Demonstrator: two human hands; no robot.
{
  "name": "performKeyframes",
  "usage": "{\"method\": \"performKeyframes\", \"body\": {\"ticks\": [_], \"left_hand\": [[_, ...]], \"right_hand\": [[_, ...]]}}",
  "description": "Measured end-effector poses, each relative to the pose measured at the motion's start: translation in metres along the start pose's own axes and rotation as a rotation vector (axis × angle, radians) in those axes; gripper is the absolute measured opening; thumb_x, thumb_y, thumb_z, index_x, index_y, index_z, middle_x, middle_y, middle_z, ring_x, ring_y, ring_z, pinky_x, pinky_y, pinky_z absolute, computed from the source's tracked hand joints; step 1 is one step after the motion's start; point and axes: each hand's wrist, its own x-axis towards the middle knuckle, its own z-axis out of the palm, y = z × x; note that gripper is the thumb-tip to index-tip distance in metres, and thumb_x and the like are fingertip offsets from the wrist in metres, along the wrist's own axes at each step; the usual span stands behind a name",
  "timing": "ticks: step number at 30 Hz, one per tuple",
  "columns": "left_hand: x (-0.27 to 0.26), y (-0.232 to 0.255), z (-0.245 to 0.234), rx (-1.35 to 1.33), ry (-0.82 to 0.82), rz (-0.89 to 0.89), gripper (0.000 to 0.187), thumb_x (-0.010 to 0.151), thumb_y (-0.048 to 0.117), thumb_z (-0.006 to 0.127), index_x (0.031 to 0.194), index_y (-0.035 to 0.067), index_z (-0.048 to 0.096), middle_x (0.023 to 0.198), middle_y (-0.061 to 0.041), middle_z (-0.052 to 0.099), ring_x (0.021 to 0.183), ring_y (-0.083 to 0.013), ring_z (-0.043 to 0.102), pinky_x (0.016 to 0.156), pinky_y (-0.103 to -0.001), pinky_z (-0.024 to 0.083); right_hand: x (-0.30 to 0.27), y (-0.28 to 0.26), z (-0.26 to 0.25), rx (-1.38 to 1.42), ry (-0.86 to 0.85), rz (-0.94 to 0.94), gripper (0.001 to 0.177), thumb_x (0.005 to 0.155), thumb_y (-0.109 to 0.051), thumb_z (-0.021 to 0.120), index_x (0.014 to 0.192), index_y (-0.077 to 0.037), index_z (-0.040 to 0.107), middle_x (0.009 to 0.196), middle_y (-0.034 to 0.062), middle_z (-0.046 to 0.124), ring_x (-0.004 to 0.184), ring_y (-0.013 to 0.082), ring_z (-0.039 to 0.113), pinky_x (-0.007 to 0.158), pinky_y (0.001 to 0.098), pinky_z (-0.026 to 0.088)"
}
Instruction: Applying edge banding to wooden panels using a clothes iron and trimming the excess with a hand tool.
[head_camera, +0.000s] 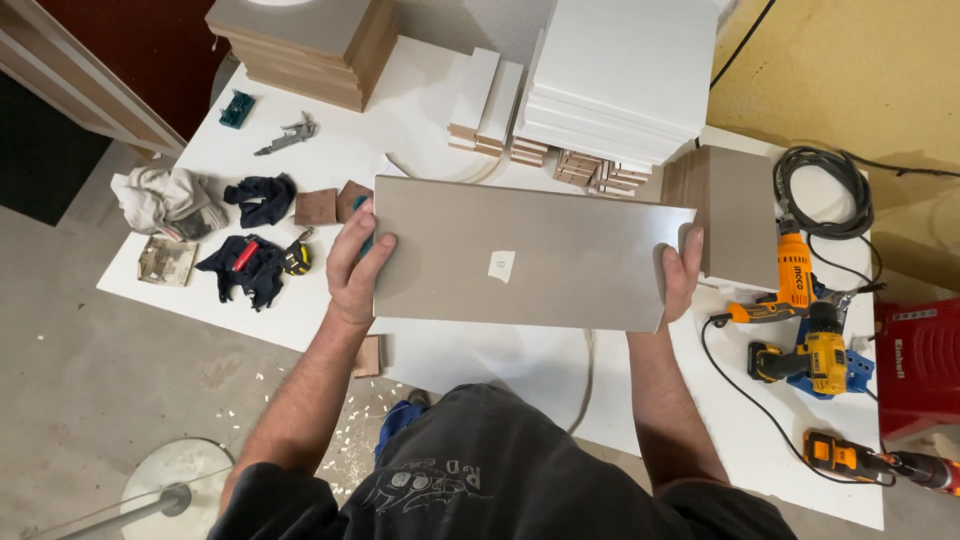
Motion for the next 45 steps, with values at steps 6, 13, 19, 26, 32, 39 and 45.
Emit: {"method": "performKeyframes", "body": {"ticks": [6, 13, 19, 26, 32, 39, 45], "left_hand": [[0.026, 0.01, -0.011, 0.155, -0.152, -0.046, 0.016, 0.098, 0.018, 0.07, 0.096, 0.025, 0.084, 0.121, -0.004, 0.075, 0.132, -0.0319, 0.058, 0.122, -0.05, 0.039], [0.03, 0.032, -0.045, -0.243, -0.349, -1.006, 0.038, 0.069, 0.02, 0.101, 0.097, 0.006, 0.079, 0.085, -0.01, 0.078, 0.071, -0.0239, 0.073, 0.066, -0.037, 0.057], [-0.016, 0.041, -0.048, -0.06, -0.239, -1.162, 0.037, 0.07, 0.022, 0.102, 0.095, 0.008, 0.079, 0.077, -0.009, 0.073, 0.068, -0.0189, 0.067, 0.064, -0.036, 0.053], [-0.036, 0.042, -0.033, 0.024, -0.229, -1.048, 0.035, 0.072, 0.02, 0.098, 0.092, 0.005, 0.074, 0.076, -0.013, 0.072, 0.073, -0.0337, 0.072, 0.066, -0.042, 0.054], [-0.048, 0.041, -0.032, 0.111, -0.383, -1.143, 0.037, 0.076, 0.035, 0.094, 0.096, 0.01, 0.075, 0.085, -0.007, 0.075, 0.08, -0.0252, 0.073, 0.071, -0.035, 0.054], [-0.079, 0.023, -0.077, -0.079, -0.423, -1.324, 0.037, 0.069, 0.025, 0.1, 0.094, 0.01, 0.078, 0.084, -0.011, 0.077, 0.081, -0.0258, 0.074, 0.074, -0.036, 0.056], [-0.15, 0.012, -0.07, -0.29, -0.633, -1.301, 0.038, 0.065, 0.025, 0.1, 0.093, 0.009, 0.079, 0.094, -0.011, 0.079, 0.09, -0.0341, 0.075, 0.08, -0.041, 0.057]], "right_hand": [[-0.004, -0.013, -0.021, 0.621, -0.277, 0.71, 0.034, 0.11, -0.009, 0.04, 0.117, 0.015, 0.064, 0.133, 0.0348, 0.058, 0.132, 0.0471, 0.054, 0.117, 0.0543, 0.039], [0.0, -0.007, 0.022, 0.422, -0.833, 1.041, 0.064, 0.069, -0.025, 0.099, 0.12, -0.003, 0.067, 0.088, 0.0148, 0.072, 0.073, 0.0266, 0.068, 0.053, 0.038, 0.057], [0.022, -0.032, 0.047, 0.278, -0.948, 0.343, 0.102, 0.082, -0.068, 0.071, 0.153, 0.0, 0.043, 0.158, 0.021, 0.044, 0.151, 0.035, 0.03, 0.126, 0.0492, 0.015], [0.051, -0.162, 0.074, 0.71, -0.735, 0.311, 0.105, 0.078, -0.078, 0.068, 0.146, 0.001, 0.049, 0.151, 0.0226, 0.048, 0.142, 0.0436, 0.043, 0.121, 0.0563, 0.034], [0.041, -0.239, 0.028, 1.625, -0.796, 0.224, 0.048, 0.094, -0.049, 0.073, 0.126, -0.015, 0.061, 0.123, -0.0036, 0.059, 0.111, 0.0162, 0.064, 0.098, 0.0346, 0.059], [-0.083, -0.092, 0.002, 0.015, -1.683, 1.077, 0.074, 0.074, -0.07, 0.079, 0.128, -0.023, 0.062, 0.108, 0.0103, 0.076, 0.102, 0.0342, 0.074, 0.091, 0.0483, 0.06], [-0.13, -0.098, -0.018, 0.443, -1.477, 1.44, 0.044, 0.075, -0.025, 0.093, 0.114, -0.013, 0.076, 0.107, 0.0135, 0.077, 0.099, 0.0339, 0.073, 0.08, 0.0381, 0.059]]}}
